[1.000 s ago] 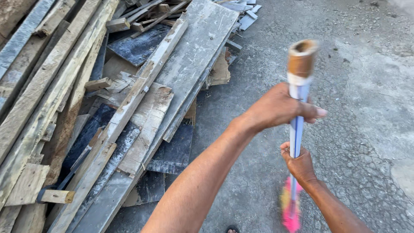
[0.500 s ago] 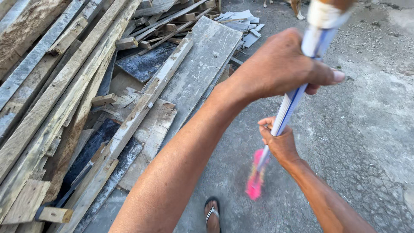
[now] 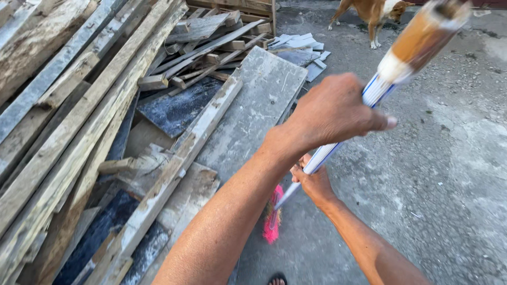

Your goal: The person sweeps the ground using a broom.

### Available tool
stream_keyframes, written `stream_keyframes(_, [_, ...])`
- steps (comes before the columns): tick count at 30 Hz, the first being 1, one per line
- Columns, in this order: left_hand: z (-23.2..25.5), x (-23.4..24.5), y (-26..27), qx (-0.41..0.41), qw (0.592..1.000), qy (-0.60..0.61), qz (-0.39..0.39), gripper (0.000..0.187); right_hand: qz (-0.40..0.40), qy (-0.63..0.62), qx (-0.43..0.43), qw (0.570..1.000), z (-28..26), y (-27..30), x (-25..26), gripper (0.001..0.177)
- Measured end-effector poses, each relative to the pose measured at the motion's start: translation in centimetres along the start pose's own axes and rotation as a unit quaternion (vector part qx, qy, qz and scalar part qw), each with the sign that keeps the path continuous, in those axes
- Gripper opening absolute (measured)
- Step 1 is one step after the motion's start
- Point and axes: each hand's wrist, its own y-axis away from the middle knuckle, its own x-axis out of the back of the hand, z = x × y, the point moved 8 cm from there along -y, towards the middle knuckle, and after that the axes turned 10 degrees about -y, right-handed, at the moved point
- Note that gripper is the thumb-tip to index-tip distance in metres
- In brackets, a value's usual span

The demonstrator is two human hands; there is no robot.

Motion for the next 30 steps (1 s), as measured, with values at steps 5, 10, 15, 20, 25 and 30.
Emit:
stream_keyframes(5, [-7.2,-6.0,-4.7,-0.011,0.99,0.107,-0.086,0.039,0.042,0.078,-0.075,0.993,5.0,-1.6,5.7,0.022])
stream_keyframes(10, [-10.1,-14.1,-5.7,-0.017,0.93,0.344,-0.126,0.028,0.142,0.145,-0.134,0.97,10.2,2.5,16.0,0.021])
stream_keyframes(15, [-13.4,-14.8,-6.7,0.056,0.891,0.432,-0.128,0.019,0.207,0.291,-0.126,0.925,10.2,2.1,19.5,0.02])
stream_keyframes(20, [-12.2,-4.7,-11.6,-0.011,0.948,0.316,-0.044,0.036,0.161,0.22,0.017,0.962,2.0,-5.4,14.7,0.013])
stream_keyframes(25, [-5.7,-0.8,-14.6,-0.132,0.958,0.254,-0.033,0.062,0.089,0.09,-0.035,0.991,1.4,-12.1,10.2,0.015])
stream_keyframes(30, [-3.7,-5.9,-17.1,-0.035,0.997,-0.003,-0.072,0.05,0.049,0.079,0.016,0.995,4.9,-14.8,11.8,0.024])
